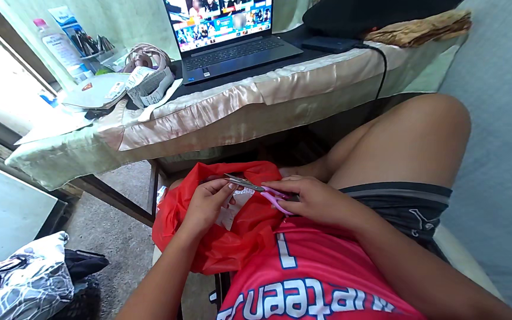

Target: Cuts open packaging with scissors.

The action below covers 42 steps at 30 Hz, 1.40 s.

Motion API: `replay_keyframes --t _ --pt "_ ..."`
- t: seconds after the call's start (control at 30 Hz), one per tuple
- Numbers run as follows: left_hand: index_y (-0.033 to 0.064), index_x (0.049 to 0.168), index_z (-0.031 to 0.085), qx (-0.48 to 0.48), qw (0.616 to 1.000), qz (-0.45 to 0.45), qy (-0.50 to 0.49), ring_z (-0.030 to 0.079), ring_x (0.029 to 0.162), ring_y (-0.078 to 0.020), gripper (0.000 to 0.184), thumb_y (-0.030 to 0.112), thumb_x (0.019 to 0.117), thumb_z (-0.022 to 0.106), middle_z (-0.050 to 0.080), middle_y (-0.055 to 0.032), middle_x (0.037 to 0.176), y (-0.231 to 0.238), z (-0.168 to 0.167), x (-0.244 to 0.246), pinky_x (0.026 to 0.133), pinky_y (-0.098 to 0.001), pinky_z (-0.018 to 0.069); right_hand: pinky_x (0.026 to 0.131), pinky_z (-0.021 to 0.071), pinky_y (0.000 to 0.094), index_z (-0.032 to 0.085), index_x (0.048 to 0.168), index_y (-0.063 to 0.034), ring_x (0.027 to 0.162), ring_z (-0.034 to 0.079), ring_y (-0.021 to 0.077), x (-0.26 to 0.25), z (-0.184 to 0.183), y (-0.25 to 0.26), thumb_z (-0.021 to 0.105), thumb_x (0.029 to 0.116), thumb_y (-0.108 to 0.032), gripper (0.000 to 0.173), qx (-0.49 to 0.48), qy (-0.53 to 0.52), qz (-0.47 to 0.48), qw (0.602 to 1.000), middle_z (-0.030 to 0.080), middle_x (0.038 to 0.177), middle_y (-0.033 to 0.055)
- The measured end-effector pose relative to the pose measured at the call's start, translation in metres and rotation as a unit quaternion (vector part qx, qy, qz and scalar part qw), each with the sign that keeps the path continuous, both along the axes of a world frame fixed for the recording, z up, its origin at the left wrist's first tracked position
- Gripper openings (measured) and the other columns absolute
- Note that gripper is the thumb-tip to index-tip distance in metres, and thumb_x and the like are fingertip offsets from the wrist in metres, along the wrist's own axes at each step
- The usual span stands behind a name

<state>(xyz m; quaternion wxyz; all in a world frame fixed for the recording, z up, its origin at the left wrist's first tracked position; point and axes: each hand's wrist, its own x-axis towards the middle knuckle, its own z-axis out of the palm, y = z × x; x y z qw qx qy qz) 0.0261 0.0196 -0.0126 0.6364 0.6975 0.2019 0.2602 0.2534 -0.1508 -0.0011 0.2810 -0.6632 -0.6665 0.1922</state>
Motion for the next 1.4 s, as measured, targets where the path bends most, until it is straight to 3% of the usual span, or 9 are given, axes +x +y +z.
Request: replay_keyframes --t 0.3,0.57,0.83,1.0,1.3,1.4 --pt "0.0007 0.107 0.075 -0.002 1.000 0.002 0.009 0.067 0.076 -0.0143 0.024 0.016 0.1058 0.057 0.075 -0.0101 0.103 -0.0005 0.0004 0.0001 0.069 -0.0278 0.0566 0.103 0.0520 0.0330 0.064 0.141 -0.0265 0.114 0.065 0.0080 0.0024 -0.0025 0.0016 0.061 0.1024 -0.030 0.039 -0.004 0.014 -0.011 1.000 0.070 0.125 -0.0012" --pt "0.0008 0.106 0.075 -0.005 1.000 0.003 0.001 0.066 0.072 -0.0126 0.022 0.014 0.1050 0.057 0.074 -0.0090 0.096 0.0005 -0.0010 0.0000 0.067 -0.0274 0.0562 0.103 0.0498 0.0363 0.061 0.145 -0.0256 0.117 0.062 0.0119 -0.0022 0.0025 -0.0009 0.065 0.0983 -0.039 0.049 0.000 0.003 0.003 1.000 0.069 0.126 0.0024" --pt "0.0008 0.104 0.075 -0.001 1.000 0.000 0.003 0.066 0.074 -0.0131 0.024 0.015 0.1059 0.056 0.075 -0.0096 0.101 -0.0002 0.0006 0.0005 0.068 -0.0276 0.0560 0.106 0.0492 0.0383 0.063 0.143 -0.0273 0.119 0.063 0.0125 0.0002 -0.0009 0.0008 0.061 0.1017 -0.032 0.041 0.008 -0.014 -0.003 1.000 0.070 0.126 0.0001" --pt "0.0003 0.104 0.075 -0.006 1.000 -0.003 0.000 0.066 0.074 -0.0135 0.024 0.016 0.1060 0.056 0.074 -0.0102 0.102 -0.0003 0.0006 0.0002 0.068 -0.0276 0.0559 0.104 0.0515 0.0347 0.064 0.142 -0.0259 0.115 0.065 0.0103 0.0018 -0.0014 0.0018 0.060 0.1025 -0.028 0.039 0.013 -0.007 -0.005 1.000 0.071 0.125 0.0000" --pt "0.0001 0.106 0.074 -0.006 1.000 0.005 -0.002 0.065 0.071 -0.0129 0.022 0.014 0.1053 0.057 0.073 -0.0097 0.096 0.0008 -0.0007 0.0001 0.066 -0.0274 0.0559 0.103 0.0500 0.0362 0.060 0.145 -0.0260 0.117 0.062 0.0114 -0.0016 0.0026 -0.0002 0.065 0.0978 -0.042 0.050 0.006 0.000 0.012 1.000 0.069 0.125 0.0014" --pt "0.0007 0.106 0.075 -0.008 1.000 0.006 0.000 0.065 0.072 -0.0129 0.023 0.014 0.1056 0.056 0.074 -0.0098 0.099 0.0007 -0.0001 0.0002 0.066 -0.0273 0.0556 0.104 0.0498 0.0366 0.060 0.145 -0.0274 0.118 0.062 0.0124 -0.0021 0.0021 0.0008 0.063 0.0999 -0.038 0.047 0.005 -0.009 0.004 1.000 0.069 0.126 0.0017"
